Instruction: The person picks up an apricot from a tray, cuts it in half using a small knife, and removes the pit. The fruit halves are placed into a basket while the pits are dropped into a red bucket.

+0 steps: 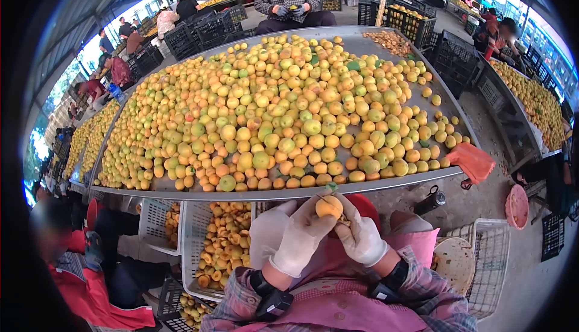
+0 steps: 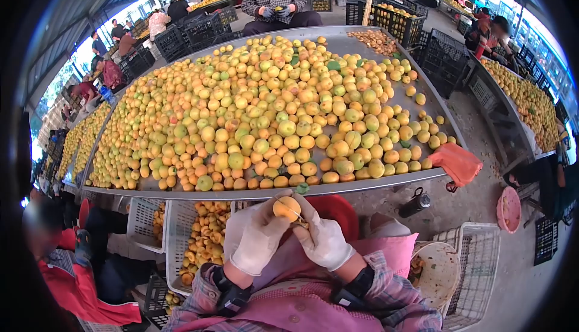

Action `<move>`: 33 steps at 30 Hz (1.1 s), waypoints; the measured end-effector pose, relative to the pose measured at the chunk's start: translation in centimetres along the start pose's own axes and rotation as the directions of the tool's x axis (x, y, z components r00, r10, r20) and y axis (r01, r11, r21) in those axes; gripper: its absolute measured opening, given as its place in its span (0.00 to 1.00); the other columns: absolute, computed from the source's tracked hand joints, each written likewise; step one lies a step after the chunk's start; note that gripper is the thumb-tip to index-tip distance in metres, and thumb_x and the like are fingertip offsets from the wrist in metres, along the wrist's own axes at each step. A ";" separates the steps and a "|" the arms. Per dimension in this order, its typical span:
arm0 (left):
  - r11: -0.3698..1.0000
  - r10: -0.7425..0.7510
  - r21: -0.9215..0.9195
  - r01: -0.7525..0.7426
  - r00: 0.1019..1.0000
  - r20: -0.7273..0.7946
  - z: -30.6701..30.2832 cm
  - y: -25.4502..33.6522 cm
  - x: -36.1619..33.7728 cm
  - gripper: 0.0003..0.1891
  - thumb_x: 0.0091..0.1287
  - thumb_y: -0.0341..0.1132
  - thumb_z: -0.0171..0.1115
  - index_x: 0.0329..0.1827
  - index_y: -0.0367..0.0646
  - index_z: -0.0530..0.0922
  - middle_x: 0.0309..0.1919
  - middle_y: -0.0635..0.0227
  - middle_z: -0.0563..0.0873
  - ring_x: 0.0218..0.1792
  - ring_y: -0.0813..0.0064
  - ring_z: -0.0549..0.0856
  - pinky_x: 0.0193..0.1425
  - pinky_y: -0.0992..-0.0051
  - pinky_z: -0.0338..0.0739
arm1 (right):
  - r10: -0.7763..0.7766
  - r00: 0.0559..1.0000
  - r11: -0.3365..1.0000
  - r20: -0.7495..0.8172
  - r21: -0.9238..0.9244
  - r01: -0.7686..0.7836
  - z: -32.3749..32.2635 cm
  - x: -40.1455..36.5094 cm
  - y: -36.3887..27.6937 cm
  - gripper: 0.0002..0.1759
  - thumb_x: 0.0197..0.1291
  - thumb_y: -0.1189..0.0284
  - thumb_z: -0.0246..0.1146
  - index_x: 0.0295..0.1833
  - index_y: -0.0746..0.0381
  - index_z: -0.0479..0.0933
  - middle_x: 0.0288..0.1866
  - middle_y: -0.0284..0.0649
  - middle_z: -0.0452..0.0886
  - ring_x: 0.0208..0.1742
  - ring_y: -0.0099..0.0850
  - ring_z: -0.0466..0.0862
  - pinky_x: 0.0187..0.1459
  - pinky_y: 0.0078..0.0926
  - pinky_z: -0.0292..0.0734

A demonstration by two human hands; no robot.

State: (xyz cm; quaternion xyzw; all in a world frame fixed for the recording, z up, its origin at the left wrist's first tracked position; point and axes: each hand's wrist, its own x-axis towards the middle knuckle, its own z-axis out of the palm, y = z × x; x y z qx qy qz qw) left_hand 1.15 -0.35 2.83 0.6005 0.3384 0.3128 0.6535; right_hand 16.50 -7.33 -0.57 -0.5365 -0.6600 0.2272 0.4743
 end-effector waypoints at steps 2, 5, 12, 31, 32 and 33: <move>0.931 -0.022 -0.366 0.005 0.999 -0.044 0.5 -1.0 0.0 0.31 0.60 0.37 0.73 0.65 0.40 0.74 0.48 0.68 0.84 0.47 0.74 0.83 0.51 0.75 0.78 | -0.020 0.999 0.998 -0.040 -0.062 0.018 0.2 -0.1 -0.6 0.35 0.69 0.68 0.57 0.77 0.65 0.52 0.47 0.53 0.82 0.39 0.53 0.84 0.37 0.41 0.81; 0.836 -0.127 -0.536 0.118 0.992 0.020 0.4 -0.3 -0.1 0.30 0.60 0.38 0.73 0.65 0.38 0.73 0.48 0.65 0.85 0.47 0.73 0.84 0.50 0.74 0.79 | -0.014 0.996 0.995 -0.087 -0.097 0.006 0.2 -0.2 -0.9 0.36 0.68 0.68 0.57 0.77 0.65 0.52 0.44 0.52 0.83 0.36 0.52 0.84 0.36 0.42 0.81; 0.928 0.228 0.320 -0.193 0.971 -0.075 0.4 0.7 0.5 0.27 0.61 0.38 0.72 0.62 0.37 0.75 0.49 0.59 0.85 0.47 0.70 0.85 0.50 0.73 0.80 | -0.015 1.000 0.985 -0.019 -0.170 0.011 -0.6 0.3 -0.5 0.38 0.65 0.71 0.60 0.77 0.65 0.52 0.41 0.53 0.84 0.33 0.52 0.84 0.33 0.41 0.80; 0.945 0.122 0.314 -0.091 0.989 -0.081 0.6 1.3 0.3 0.22 0.62 0.39 0.71 0.57 0.39 0.78 0.41 0.64 0.87 0.35 0.78 0.84 0.37 0.77 0.78 | -0.053 0.997 0.986 -0.051 -0.160 0.044 0.0 0.2 0.5 0.38 0.66 0.70 0.60 0.77 0.66 0.51 0.45 0.52 0.84 0.34 0.49 0.85 0.34 0.40 0.81; 0.857 0.145 0.505 -0.101 0.988 -0.050 0.8 3.1 0.0 0.21 0.63 0.44 0.71 0.56 0.46 0.80 0.45 0.64 0.88 0.44 0.64 0.86 0.47 0.76 0.77 | -0.043 0.999 0.988 -0.012 -0.152 0.040 -0.2 -0.1 0.8 0.40 0.65 0.69 0.61 0.77 0.65 0.50 0.46 0.51 0.84 0.35 0.49 0.86 0.35 0.39 0.81; 0.858 0.140 0.504 -0.099 0.989 -0.044 0.9 3.0 0.0 0.21 0.63 0.44 0.71 0.56 0.46 0.80 0.45 0.64 0.88 0.44 0.64 0.86 0.47 0.76 0.77 | -0.035 0.999 0.988 -0.015 -0.153 0.032 -0.2 -0.4 0.8 0.40 0.65 0.69 0.61 0.77 0.65 0.50 0.46 0.51 0.84 0.35 0.49 0.86 0.35 0.39 0.81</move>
